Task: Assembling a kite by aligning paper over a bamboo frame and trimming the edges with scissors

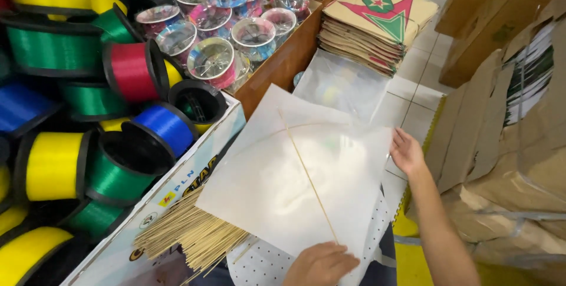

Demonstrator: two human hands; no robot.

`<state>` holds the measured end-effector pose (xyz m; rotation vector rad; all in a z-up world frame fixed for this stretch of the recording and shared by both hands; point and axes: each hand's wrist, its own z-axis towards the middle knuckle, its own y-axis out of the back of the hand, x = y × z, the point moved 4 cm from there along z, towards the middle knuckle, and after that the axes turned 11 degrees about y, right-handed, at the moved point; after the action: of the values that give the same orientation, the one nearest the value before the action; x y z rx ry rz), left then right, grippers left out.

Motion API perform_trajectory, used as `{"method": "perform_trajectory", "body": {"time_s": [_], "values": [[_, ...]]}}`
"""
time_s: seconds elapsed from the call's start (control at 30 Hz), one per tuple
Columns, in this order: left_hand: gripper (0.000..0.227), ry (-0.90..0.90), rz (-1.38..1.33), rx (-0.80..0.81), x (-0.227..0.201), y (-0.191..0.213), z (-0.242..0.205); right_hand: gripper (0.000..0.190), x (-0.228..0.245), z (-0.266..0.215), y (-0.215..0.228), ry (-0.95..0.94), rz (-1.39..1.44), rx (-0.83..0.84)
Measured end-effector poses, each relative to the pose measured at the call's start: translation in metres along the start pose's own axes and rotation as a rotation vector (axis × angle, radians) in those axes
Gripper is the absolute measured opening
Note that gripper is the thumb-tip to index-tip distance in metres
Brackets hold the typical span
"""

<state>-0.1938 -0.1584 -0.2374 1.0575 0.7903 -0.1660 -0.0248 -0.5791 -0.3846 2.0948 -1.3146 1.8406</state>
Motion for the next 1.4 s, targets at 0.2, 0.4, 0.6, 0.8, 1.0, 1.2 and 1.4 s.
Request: {"method": "perform_trajectory", "body": {"time_s": [0.2, 0.4, 0.6, 0.8, 1.0, 1.2, 1.4], "values": [[0.066, 0.102, 0.011, -0.003, 0.026, -0.002, 0.026, 0.053, 0.016, -0.082, -0.012, 0.216, -0.078, -0.213], [0.056, -0.069, 0.101, -0.056, 0.018, 0.001, 0.035, 0.048, 0.027, -0.165, -0.083, 0.201, -0.287, -0.134], [0.064, -0.073, 0.129, -0.085, 0.008, 0.019, 0.024, 0.067, 0.033, -0.188, -0.103, 0.244, -0.601, -0.117], [0.053, 0.034, -0.004, -0.259, 0.007, 0.073, 0.013, 0.076, 0.046, -0.186, -0.117, 0.138, -0.569, -0.114], [0.053, 0.148, 0.015, -0.526, 0.073, 0.107, 0.003, 0.079, 0.045, -0.119, -0.108, 0.157, -0.271, -0.109], [0.047, 0.637, 0.145, -0.603, 0.149, 0.169, 0.012, 0.098, 0.055, -0.069, -0.121, 0.021, -0.455, -0.187], [0.076, 1.241, -0.112, -0.433, 0.231, 0.184, 0.004, 0.090, 0.046, -0.017, -0.097, 0.233, -0.366, -0.093]]}}
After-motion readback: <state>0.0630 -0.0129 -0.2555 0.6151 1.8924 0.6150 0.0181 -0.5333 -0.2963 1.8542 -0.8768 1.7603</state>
